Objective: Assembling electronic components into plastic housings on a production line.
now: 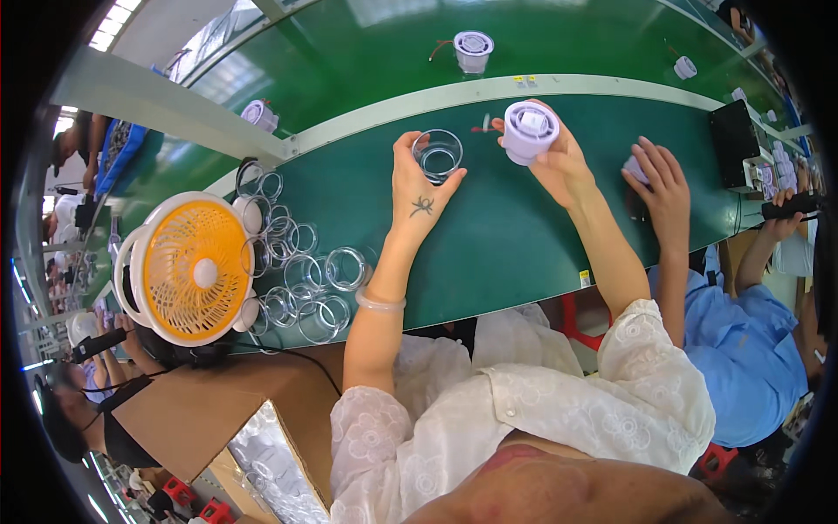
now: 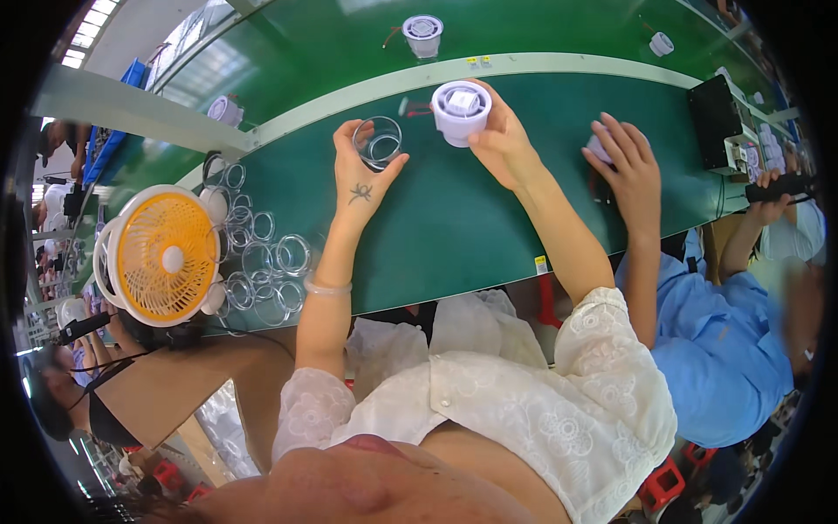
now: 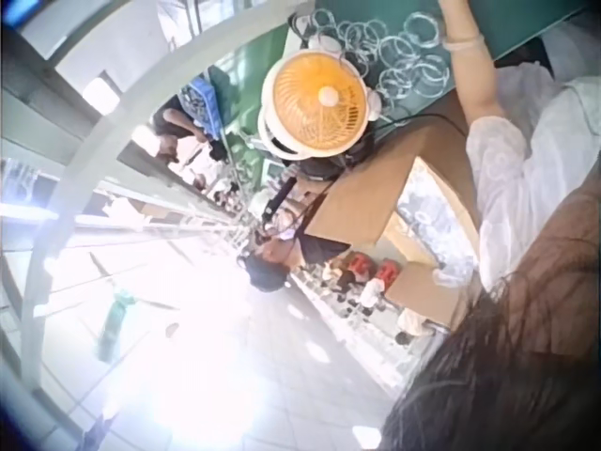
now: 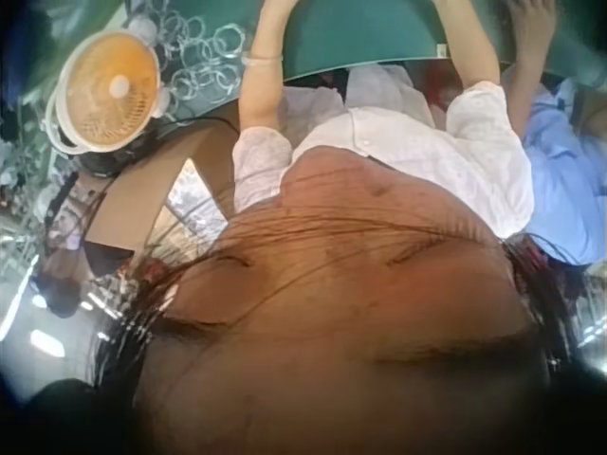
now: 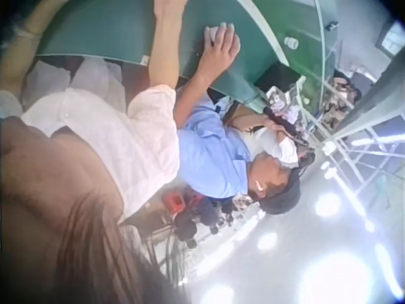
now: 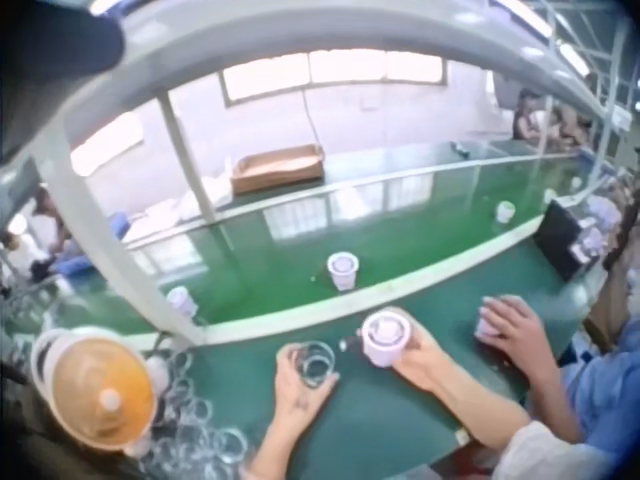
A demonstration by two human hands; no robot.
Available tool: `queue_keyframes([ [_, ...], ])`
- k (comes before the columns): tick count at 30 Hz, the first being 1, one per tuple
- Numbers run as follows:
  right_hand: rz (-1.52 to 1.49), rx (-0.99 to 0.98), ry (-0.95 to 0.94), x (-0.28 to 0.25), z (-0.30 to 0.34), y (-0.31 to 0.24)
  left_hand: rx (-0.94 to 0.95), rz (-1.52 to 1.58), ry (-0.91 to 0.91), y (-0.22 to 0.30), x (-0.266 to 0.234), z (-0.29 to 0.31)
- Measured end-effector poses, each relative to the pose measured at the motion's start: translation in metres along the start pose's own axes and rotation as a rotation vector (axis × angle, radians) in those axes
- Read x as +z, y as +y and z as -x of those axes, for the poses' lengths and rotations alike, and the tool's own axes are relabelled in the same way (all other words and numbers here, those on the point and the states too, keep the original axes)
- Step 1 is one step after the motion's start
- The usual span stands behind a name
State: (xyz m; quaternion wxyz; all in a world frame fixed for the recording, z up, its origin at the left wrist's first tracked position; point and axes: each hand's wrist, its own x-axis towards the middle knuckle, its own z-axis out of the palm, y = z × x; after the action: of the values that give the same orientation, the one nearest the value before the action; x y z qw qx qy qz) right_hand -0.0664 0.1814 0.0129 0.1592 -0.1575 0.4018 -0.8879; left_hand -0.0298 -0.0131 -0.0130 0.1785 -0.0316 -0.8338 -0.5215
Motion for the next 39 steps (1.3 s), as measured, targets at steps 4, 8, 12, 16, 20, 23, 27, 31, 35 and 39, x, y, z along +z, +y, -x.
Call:
queue_keyframes([
  [4,0.467,-0.368,-0.2,0.014,0.008,0.005,-0.007,-0.003,-0.015,0.0,0.0,-0.001],
  [8,0.554,-0.404,-0.225,0.015,0.013,0.008,-0.021,-0.008,-0.034,0.006,0.0,-0.002],
  [12,0.591,-0.413,-0.235,0.015,0.011,0.008,-0.078,0.072,-0.04,0.009,-0.002,-0.002],
  [16,0.417,-0.305,-0.173,0.016,0.011,0.011,-0.028,0.024,-0.044,0.006,-0.003,-0.001],
  [20,0.081,0.043,-0.044,0.013,0.007,0.01,-0.087,0.238,-0.078,0.008,-0.005,0.0],
  [23,0.085,0.106,0.048,0.009,0.005,0.015,-0.2,0.61,-0.068,0.011,-0.005,0.002],
  [27,-0.556,0.329,-0.157,0.0,0.002,0.014,-0.312,0.801,-0.095,0.011,-0.005,0.001],
  [31,-1.004,0.443,0.07,0.006,0.003,0.013,-0.25,0.667,-0.015,0.012,0.0,0.005],
  [35,-1.022,0.391,0.019,0.002,0.004,0.016,-0.194,0.62,-0.019,0.008,0.003,0.004],
  [39,-1.022,0.377,-0.052,-0.002,0.003,0.018,-0.139,0.657,-0.031,0.007,0.006,0.004],
])
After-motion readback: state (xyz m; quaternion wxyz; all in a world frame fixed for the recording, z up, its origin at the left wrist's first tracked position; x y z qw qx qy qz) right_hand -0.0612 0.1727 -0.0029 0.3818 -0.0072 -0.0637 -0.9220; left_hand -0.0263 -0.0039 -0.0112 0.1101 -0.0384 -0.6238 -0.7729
